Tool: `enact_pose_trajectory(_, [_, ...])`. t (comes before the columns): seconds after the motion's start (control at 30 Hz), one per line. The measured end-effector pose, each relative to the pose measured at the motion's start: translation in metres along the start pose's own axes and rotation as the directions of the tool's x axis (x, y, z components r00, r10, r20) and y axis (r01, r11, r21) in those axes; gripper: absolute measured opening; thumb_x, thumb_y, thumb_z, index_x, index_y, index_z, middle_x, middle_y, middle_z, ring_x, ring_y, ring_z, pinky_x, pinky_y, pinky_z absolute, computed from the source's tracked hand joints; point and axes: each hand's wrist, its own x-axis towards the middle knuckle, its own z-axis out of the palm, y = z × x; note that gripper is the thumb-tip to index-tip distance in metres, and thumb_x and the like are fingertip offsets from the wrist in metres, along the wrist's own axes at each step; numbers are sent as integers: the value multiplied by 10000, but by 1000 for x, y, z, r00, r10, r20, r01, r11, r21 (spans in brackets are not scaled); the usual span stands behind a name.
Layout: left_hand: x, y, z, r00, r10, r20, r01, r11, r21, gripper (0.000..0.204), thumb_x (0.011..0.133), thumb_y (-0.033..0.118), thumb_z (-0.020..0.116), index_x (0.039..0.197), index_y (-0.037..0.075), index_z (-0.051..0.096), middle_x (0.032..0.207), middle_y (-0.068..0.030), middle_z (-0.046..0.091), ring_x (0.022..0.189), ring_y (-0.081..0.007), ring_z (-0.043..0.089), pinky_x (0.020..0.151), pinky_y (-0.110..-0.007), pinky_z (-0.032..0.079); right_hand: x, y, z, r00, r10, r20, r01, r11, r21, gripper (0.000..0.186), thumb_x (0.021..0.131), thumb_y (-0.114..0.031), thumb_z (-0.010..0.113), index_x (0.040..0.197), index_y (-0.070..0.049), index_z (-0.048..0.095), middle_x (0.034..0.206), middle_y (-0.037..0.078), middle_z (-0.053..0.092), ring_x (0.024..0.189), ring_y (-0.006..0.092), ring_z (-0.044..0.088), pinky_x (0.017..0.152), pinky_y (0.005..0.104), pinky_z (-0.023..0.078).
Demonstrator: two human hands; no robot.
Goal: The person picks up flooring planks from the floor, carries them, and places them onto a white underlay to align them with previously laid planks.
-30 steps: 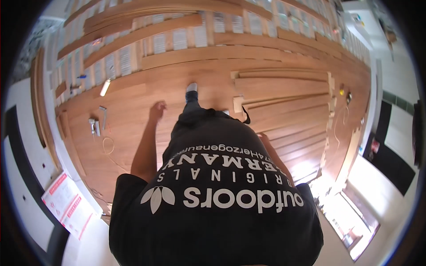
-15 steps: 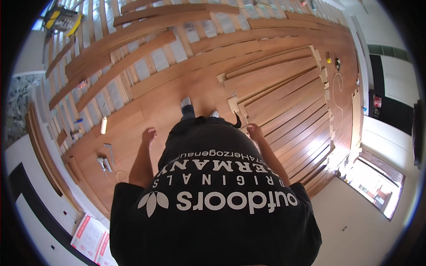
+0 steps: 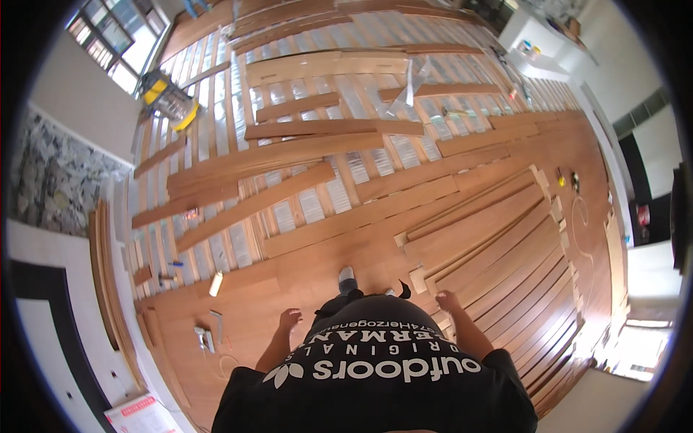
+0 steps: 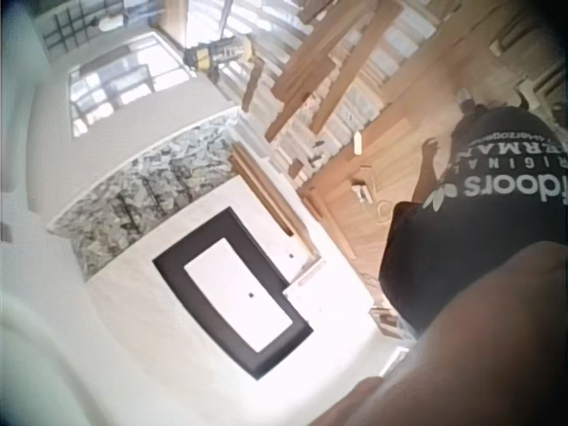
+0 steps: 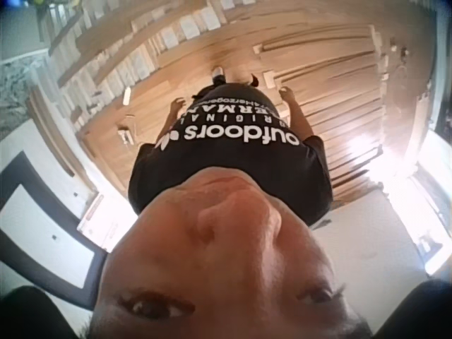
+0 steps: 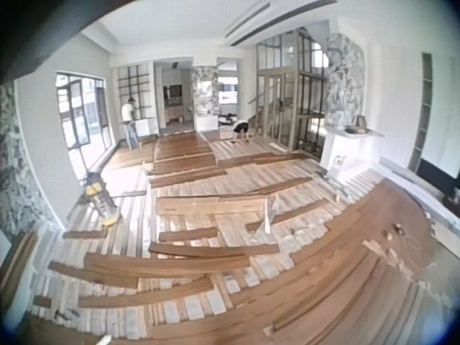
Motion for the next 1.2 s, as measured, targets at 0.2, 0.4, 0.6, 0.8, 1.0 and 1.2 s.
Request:
enact_pose_trajectory(0.2, [30,61,21,908,286,307,-411,752,515,278,886,56,591,1152,-23,591,980,-145,652,854,-235,655,700,-325,572,41,-37,-10,987,85,-136,-109,979,-172,363,840,-405,621,867,-42,628,741,171,657,680,288,630,619,448,513])
enact_pose_trajectory(0.4, [46,132,55,990,70,125,-132,786,604,299,886,73,597,1178,14,580,935,-119,654,745,-185,644,560,-243,496,-9,-132,-34,989,147,-19,-143,982,125,360,830,-341,606,1078,-86,660,978,169,688,918,317,663,799,405,525])
enact_pose_trajectory(0.6, [137,162,108,819,260,511,-522,708,476,252,876,62,593,1124,18,604,897,-96,636,692,-168,617,544,-253,494,-5,-35,-31,968,177,-179,-168,984,63,355,808,-322,621,1055,-72,672,947,170,691,868,314,663,770,394,527])
enact_pose_trajectory(0.8, [154,253,215,969,106,222,-164,951,262,230,889,83,587,1107,13,612,909,-96,651,800,-172,635,659,-256,526,72,80,-46,965,-101,242,238,727,-644,195,804,-244,591,798,-76,688,811,145,675,807,327,644,744,481,513])
enact_pose_trajectory(1.0, [183,348,351,893,283,349,-448,626,638,270,873,114,600,1115,-4,620,924,-105,680,795,-183,662,702,-280,533,214,108,-126,983,-71,-170,47,988,-145,85,748,-166,653,773,-86,647,816,126,654,822,298,633,713,462,510])
enact_pose_trajectory(1.2, [220,352,415,951,105,290,-268,748,607,255,866,45,576,1110,-13,620,920,-92,668,779,-155,638,697,-286,531,307,19,-257,935,-340,-98,229,792,-565,135,820,-158,523,808,-63,618,849,155,646,852,352,628,736,471,507])
